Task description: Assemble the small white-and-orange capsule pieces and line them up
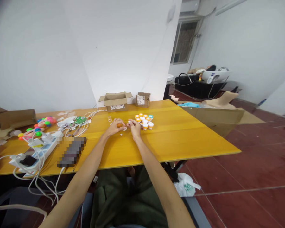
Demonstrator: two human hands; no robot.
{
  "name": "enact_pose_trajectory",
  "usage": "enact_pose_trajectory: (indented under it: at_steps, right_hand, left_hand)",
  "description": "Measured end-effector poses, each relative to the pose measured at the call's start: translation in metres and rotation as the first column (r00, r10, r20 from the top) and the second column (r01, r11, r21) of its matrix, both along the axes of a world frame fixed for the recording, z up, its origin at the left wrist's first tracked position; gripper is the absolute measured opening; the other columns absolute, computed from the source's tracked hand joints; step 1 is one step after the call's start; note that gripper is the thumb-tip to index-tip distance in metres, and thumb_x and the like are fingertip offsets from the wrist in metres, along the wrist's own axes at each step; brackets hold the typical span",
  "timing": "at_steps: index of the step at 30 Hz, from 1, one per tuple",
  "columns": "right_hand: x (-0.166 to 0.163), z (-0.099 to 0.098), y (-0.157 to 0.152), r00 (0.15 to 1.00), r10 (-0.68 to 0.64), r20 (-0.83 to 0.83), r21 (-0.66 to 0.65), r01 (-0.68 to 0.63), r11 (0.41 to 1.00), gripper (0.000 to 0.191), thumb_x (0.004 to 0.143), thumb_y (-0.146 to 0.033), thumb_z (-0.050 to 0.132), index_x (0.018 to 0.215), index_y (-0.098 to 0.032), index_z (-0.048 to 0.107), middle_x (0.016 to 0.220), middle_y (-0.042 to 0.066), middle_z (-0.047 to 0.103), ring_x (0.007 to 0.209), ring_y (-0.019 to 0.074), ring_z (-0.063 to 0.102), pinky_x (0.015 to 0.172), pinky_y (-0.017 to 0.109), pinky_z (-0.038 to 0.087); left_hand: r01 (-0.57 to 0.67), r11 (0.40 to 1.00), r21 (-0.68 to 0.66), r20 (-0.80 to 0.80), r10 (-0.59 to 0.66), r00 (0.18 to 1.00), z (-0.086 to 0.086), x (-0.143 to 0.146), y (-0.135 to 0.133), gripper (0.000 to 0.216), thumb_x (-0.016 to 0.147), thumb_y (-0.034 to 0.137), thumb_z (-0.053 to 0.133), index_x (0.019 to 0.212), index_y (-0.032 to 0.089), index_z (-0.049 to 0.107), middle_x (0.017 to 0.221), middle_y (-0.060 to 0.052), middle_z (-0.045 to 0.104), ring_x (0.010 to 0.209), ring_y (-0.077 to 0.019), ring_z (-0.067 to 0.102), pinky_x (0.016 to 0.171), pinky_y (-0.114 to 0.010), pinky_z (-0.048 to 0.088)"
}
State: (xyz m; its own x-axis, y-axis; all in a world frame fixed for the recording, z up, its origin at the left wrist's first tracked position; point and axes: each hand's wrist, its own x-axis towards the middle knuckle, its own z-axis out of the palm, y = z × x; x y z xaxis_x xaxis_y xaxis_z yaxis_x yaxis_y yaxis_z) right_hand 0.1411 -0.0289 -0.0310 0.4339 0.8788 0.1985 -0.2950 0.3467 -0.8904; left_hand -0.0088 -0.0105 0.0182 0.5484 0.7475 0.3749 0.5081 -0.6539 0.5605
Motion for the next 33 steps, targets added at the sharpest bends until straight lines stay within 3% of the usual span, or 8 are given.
enact_pose_trajectory:
  at_steps: [3, 6, 13, 24, 33]
  right_hand:
    - [0.001, -0.001, 0.001, 1.000, -0.015, -0.007, -0.012, 0.015, 1.000, 0.016, 0.069, -0.033, 0.068, 0.076, -0.020, 0.071, 0.074, 0.002, 0.072, 0.075, 0.0198, 0.068, 0.079, 0.039, 0.059]
    - [0.001, -0.001, 0.002, 0.999, -0.028, -0.020, -0.015, 0.028, 0.999, 0.016, 0.069, -0.034, 0.068, 0.076, -0.019, 0.071, 0.075, 0.002, 0.072, 0.075, 0.0196, 0.068, 0.080, 0.039, 0.060]
    - [0.000, -0.001, 0.002, 0.999, -0.024, -0.038, 0.004, 0.024, 1.000, 0.015, 0.069, -0.032, 0.068, 0.077, -0.020, 0.072, 0.074, 0.002, 0.071, 0.074, 0.0190, 0.067, 0.080, 0.039, 0.060]
    - [-0.002, 0.004, -0.002, 0.998, -0.012, -0.061, 0.001, 0.012, 1.000, 0.015, 0.067, -0.032, 0.071, 0.075, -0.020, 0.071, 0.074, 0.002, 0.071, 0.074, 0.0186, 0.067, 0.080, 0.040, 0.060]
    - [-0.001, 0.005, -0.003, 0.999, 0.010, -0.039, -0.013, -0.011, 1.000, 0.019, 0.066, -0.034, 0.074, 0.077, -0.019, 0.070, 0.076, 0.002, 0.071, 0.080, 0.0201, 0.068, 0.083, 0.040, 0.059]
  left_hand:
    - [-0.006, 0.998, -0.062, -0.088, 0.000, 0.996, 0.004, -0.012, -0.002, 0.027, 0.062, 0.045, 0.086, 0.078, 0.027, 0.075, 0.104, -0.002, 0.062, 0.108, -0.0245, 0.053, 0.101, -0.040, 0.041]
    - [0.017, 0.994, -0.109, -0.174, -0.036, 0.984, 0.003, -0.018, -0.004, 0.031, 0.056, 0.046, 0.089, 0.077, 0.028, 0.075, 0.107, -0.002, 0.059, 0.111, -0.0255, 0.050, 0.104, -0.042, 0.038]
    - [0.041, 0.990, -0.137, -0.174, -0.065, 0.983, -0.002, -0.017, -0.002, 0.016, 0.066, 0.039, 0.085, 0.071, 0.027, 0.076, 0.104, -0.003, 0.060, 0.111, -0.0262, 0.050, 0.106, -0.044, 0.035]
    - [0.041, 0.988, -0.148, -0.126, -0.060, 0.990, -0.002, -0.019, 0.003, 0.020, 0.061, 0.038, 0.087, 0.073, 0.026, 0.076, 0.099, -0.003, 0.067, 0.105, -0.0254, 0.053, 0.103, -0.045, 0.036]
    - [0.052, 0.989, -0.136, -0.104, -0.066, 0.992, -0.005, -0.019, 0.007, 0.013, 0.075, 0.038, 0.077, 0.073, 0.026, 0.078, 0.100, -0.003, 0.068, 0.107, -0.0238, 0.053, 0.105, -0.042, 0.036]
